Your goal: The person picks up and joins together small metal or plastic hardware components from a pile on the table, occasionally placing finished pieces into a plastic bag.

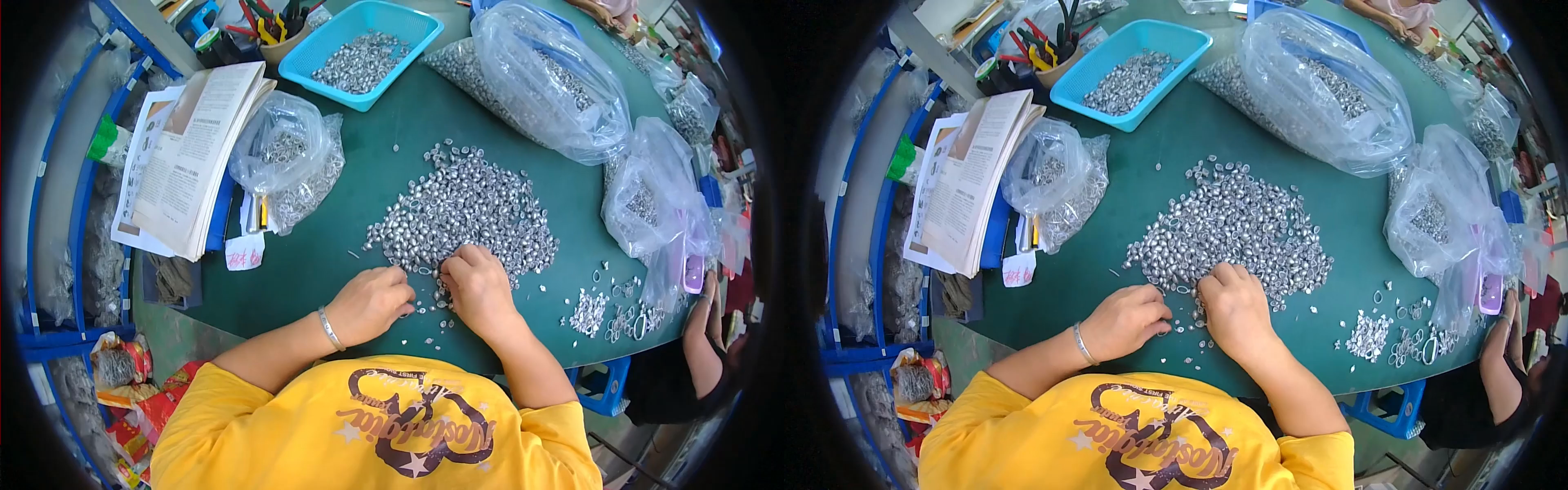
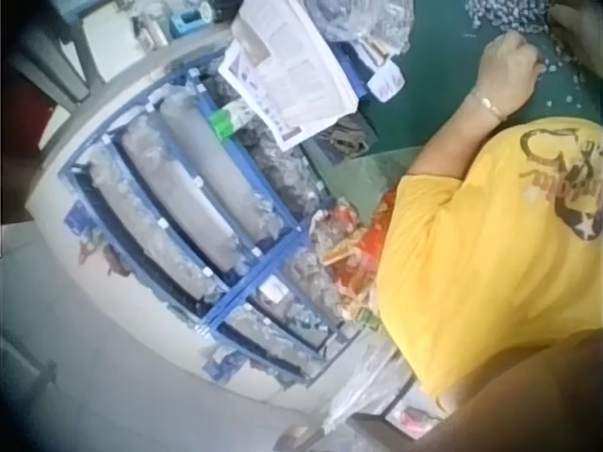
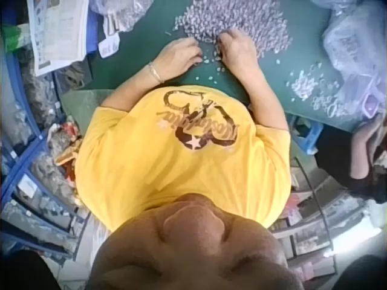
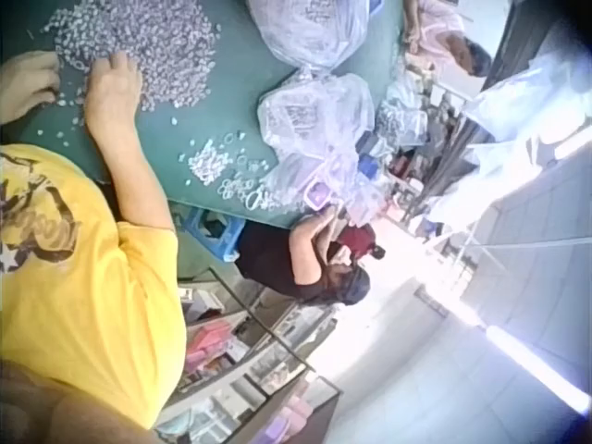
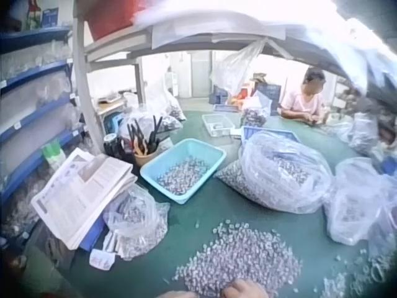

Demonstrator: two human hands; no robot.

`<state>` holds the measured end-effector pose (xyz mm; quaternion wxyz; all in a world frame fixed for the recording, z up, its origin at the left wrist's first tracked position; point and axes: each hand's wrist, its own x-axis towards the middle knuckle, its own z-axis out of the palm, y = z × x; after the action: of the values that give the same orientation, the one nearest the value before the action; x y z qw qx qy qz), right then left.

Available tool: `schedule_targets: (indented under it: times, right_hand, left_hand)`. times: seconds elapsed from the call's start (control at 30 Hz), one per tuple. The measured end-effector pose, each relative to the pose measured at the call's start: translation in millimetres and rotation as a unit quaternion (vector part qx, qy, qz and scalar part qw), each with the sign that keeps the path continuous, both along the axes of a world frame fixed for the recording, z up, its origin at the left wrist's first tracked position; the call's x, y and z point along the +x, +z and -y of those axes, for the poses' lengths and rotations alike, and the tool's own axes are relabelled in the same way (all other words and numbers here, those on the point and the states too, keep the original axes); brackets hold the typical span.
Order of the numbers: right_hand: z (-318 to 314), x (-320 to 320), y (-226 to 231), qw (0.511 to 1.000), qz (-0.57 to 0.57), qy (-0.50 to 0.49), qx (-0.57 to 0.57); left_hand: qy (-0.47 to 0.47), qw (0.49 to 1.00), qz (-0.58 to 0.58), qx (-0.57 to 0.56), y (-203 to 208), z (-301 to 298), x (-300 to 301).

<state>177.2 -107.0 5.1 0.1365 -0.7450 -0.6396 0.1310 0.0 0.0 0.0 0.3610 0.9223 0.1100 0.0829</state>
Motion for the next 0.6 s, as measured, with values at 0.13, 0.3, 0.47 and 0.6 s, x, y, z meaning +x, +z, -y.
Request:
schedule_targets:
  times: [0.13,0.3,0.47,0.6]
  right_hand:
    - [6,2,-4,0.934,-0.33,-0.098,0.097]
    - [13,8,-2,0.6,-0.781,-0.17,-0.026]
    - [12,7,-5,0.537,-0.832,-0.136,-0.037]
    - [12,7,-5,0.495,-0.859,-0.123,-0.028]
  left_hand:
    - [-0.009,1.0,0.017,0.015,3,-4,-2]
    - [-0.013,1.0,0.019,0.004,5,-5,2]
    - [0.129,0.834,0.019,-0.536,6,-1,5]
    - [0.164,0.715,0.016,-0.68,4,-3,7]
